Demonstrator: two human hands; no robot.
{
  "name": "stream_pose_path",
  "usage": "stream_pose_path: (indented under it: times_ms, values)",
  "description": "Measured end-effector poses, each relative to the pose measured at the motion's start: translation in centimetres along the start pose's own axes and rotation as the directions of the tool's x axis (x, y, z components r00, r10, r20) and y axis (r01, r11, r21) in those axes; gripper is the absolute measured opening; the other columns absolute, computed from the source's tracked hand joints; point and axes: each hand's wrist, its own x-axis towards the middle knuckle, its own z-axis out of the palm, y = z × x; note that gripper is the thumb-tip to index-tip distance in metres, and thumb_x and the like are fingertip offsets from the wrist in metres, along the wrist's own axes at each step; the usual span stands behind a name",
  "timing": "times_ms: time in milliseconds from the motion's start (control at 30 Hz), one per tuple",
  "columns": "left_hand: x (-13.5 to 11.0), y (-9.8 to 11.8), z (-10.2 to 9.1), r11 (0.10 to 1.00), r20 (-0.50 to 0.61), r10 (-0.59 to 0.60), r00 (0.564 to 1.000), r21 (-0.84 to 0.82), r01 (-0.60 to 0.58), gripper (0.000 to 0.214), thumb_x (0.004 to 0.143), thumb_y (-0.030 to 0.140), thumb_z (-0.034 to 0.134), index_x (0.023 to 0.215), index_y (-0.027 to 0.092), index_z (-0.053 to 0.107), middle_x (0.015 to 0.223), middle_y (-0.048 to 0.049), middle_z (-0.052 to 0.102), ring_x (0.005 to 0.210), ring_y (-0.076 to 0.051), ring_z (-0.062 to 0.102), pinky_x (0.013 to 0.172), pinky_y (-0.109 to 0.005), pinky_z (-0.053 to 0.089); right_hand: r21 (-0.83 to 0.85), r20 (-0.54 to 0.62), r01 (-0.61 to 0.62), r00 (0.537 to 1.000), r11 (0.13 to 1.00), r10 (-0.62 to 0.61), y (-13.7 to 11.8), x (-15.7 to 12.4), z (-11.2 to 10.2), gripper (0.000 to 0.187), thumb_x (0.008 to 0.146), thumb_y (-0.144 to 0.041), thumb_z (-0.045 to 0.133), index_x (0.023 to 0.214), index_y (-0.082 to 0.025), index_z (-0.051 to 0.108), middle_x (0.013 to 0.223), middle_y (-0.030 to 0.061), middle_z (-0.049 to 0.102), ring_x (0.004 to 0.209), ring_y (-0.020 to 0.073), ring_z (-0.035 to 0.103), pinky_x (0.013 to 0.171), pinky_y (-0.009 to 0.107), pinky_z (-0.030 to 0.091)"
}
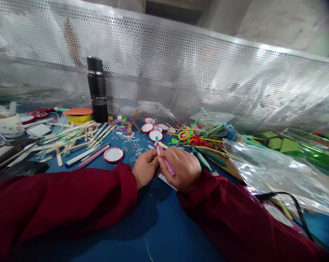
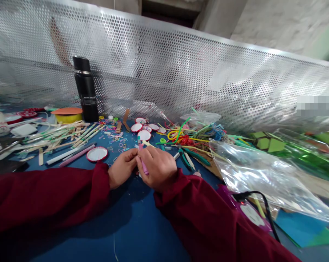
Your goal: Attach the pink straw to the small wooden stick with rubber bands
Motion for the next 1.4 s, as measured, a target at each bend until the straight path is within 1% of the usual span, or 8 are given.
stream_pose_path:
  times_ms: [100,233,367,533,667,800,1200,1400]
  values:
    - [0.0,0.0,0.02,1.0,0.01,0.009,1.0,-0.019,-0.009,0.021,0.085,0.034,0.055,0.075,0.016,0.052,0.061,0.0042,0.047,0.049,-0.007,0.041,0.047,-0.02,0.036,0.012,0.005,0.019,1.0,1.0,-0.019,0.03,0.03,0.0,0.015,0.091,-0.028,0.049,0.087,-0.018,0.06,0.079,0.0047,0.063,0.072,0.0157,0.054,0.065,0.029,0.036]
    - [0.03,-0.14,-0.04,1.0,-0.004,0.007,1.0,0.004,-0.007,0.02,0.085,0.034,0.055,0.076,0.016,0.054,0.062,0.0032,0.05,0.05,-0.008,0.044,0.048,-0.021,0.037,-0.008,-0.004,0.0,1.0,1.0,0.0,0.06,0.06,-0.01,0.018,0.092,-0.029,0.049,0.083,-0.018,0.059,0.075,0.0041,0.06,0.068,0.0152,0.052,0.062,0.03,0.035]
    - [0.04,-0.23,-0.06,1.0,0.009,0.022,1.0,-0.011,-0.022,0.023,0.084,0.036,0.056,0.072,0.016,0.051,0.06,0.0038,0.048,0.049,-0.007,0.042,0.048,-0.02,0.036,0.027,0.013,0.017,1.0,0.999,-0.017,0.0,0.06,-0.03,0.015,0.091,-0.027,0.049,0.087,-0.018,0.06,0.079,0.0048,0.062,0.073,0.0157,0.055,0.063,0.029,0.037]
    - [0.03,-0.07,-0.01,1.0,-0.001,0.004,1.0,-0.012,-0.004,0.021,0.084,0.035,0.056,0.076,0.016,0.053,0.063,0.0033,0.05,0.05,-0.007,0.043,0.048,-0.02,0.036,0.004,0.005,-0.009,1.0,1.0,0.009,0.06,0.02,0.01,0.016,0.091,-0.028,0.05,0.083,-0.018,0.059,0.077,0.004,0.061,0.069,0.0148,0.053,0.062,0.029,0.035]
    - [0.0,0.0,0.01,0.999,0.02,0.016,1.0,-0.03,-0.016,0.021,0.085,0.034,0.056,0.074,0.016,0.052,0.06,0.0042,0.047,0.049,-0.007,0.041,0.048,-0.02,0.035,0.019,-0.002,0.017,1.0,1.0,-0.017,0.04,0.02,0.03,0.014,0.091,-0.028,0.05,0.087,-0.018,0.059,0.079,0.0041,0.062,0.072,0.0154,0.054,0.064,0.029,0.035]
    - [-0.04,-0.06,0.02,1.0,-0.001,0.008,1.0,-0.022,-0.008,0.021,0.084,0.034,0.057,0.075,0.016,0.054,0.063,0.0033,0.051,0.05,-0.007,0.044,0.048,-0.02,0.036,0.001,-0.007,0.001,1.0,1.0,-0.001,0.06,0.01,0.05,0.015,0.091,-0.028,0.05,0.085,-0.018,0.059,0.076,0.0038,0.06,0.07,0.0154,0.053,0.062,0.03,0.034]
    - [0.02,-0.17,0.02,0.999,0.016,0.02,1.0,-0.042,-0.019,0.021,0.084,0.033,0.056,0.074,0.016,0.053,0.06,0.0038,0.049,0.049,-0.007,0.043,0.047,-0.02,0.036,0.023,0.006,0.014,1.0,1.0,-0.014,0.02,0.07,-0.06,0.015,0.091,-0.027,0.049,0.088,-0.017,0.06,0.079,0.0046,0.062,0.072,0.0153,0.054,0.064,0.029,0.036]
    - [-0.01,-0.22,-0.06,1.0,0.012,0.022,1.0,-0.006,-0.022,0.02,0.085,0.033,0.055,0.075,0.016,0.054,0.061,0.0036,0.05,0.049,-0.008,0.043,0.048,-0.02,0.037,0.012,-0.001,0.007,1.0,1.0,-0.007,0.04,0.0,0.02,0.016,0.092,-0.028,0.049,0.085,-0.018,0.059,0.077,0.0039,0.061,0.071,0.0152,0.053,0.063,0.029,0.034]
